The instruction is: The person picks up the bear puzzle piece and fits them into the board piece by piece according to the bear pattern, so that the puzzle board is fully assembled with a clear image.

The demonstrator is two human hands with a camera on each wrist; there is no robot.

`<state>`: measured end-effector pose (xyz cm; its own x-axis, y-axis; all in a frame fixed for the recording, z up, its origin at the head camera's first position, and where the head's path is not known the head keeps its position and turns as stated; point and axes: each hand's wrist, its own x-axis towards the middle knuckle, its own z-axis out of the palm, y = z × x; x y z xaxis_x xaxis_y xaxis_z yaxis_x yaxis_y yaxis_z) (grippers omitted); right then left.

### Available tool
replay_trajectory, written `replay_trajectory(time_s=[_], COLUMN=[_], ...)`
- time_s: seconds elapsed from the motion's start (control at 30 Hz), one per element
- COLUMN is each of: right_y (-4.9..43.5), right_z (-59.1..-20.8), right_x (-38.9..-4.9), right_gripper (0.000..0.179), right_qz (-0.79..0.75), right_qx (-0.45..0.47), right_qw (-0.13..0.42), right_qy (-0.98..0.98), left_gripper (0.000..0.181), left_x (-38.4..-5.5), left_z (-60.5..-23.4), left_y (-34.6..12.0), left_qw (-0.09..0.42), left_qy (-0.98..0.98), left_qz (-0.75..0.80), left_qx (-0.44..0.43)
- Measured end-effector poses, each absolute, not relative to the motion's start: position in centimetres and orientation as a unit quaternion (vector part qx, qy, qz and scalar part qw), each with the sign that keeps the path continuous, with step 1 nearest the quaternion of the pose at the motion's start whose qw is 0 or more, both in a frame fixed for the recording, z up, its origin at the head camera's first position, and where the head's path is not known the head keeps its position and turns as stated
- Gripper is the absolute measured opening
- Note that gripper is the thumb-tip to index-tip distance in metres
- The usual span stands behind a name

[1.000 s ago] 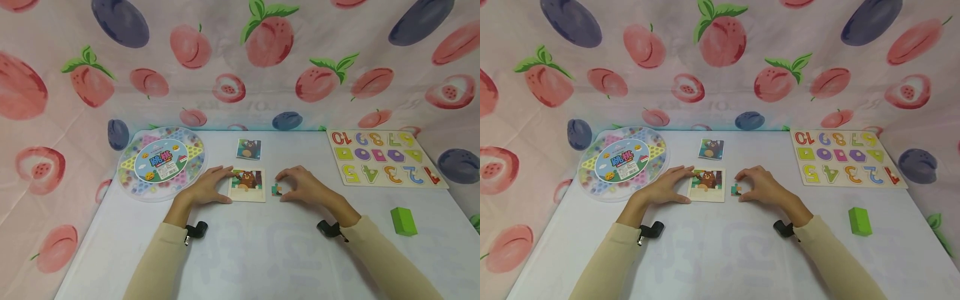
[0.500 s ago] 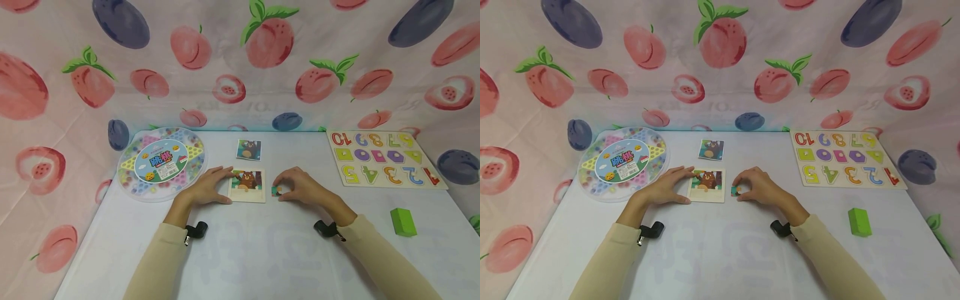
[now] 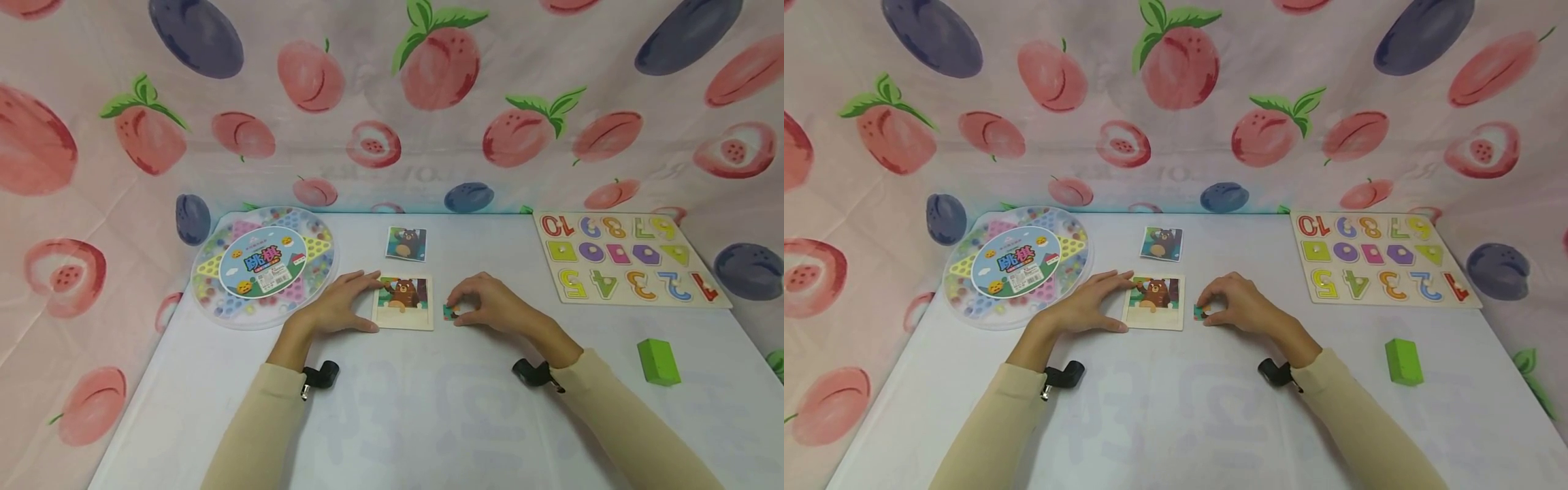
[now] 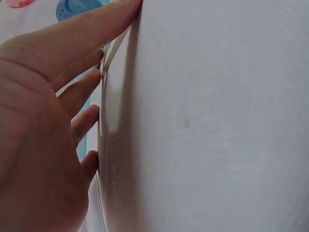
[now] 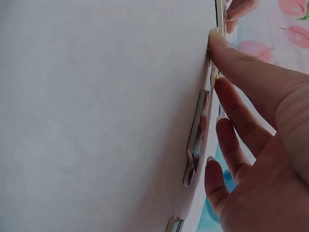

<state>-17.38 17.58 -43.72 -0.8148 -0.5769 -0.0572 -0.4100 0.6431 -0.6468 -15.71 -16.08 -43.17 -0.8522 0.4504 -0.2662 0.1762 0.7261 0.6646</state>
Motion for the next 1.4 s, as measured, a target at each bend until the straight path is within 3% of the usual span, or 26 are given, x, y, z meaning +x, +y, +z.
replay_trajectory(time_s=[0.73,1.4], right_y=[16.7,13.6], right_z=[-41.9,-42.5], right_x=[-17.3,-17.5], right_gripper=[0.020,0.023], right_qz=[-0.413,-0.439], right_qx=[-0.269,-0.270], right_qw=[0.129,0.193], right_qy=[0.861,0.835], left_gripper=[0.080,0.082], left_x=[-15.7,-15.9], left_z=[-43.3,-43.2], left_y=[-16.1,-16.3], left_qw=[0.210,0.198], left_qy=[0.904,0.909], left_qz=[0.330,0.309], left_qx=[0.173,0.197])
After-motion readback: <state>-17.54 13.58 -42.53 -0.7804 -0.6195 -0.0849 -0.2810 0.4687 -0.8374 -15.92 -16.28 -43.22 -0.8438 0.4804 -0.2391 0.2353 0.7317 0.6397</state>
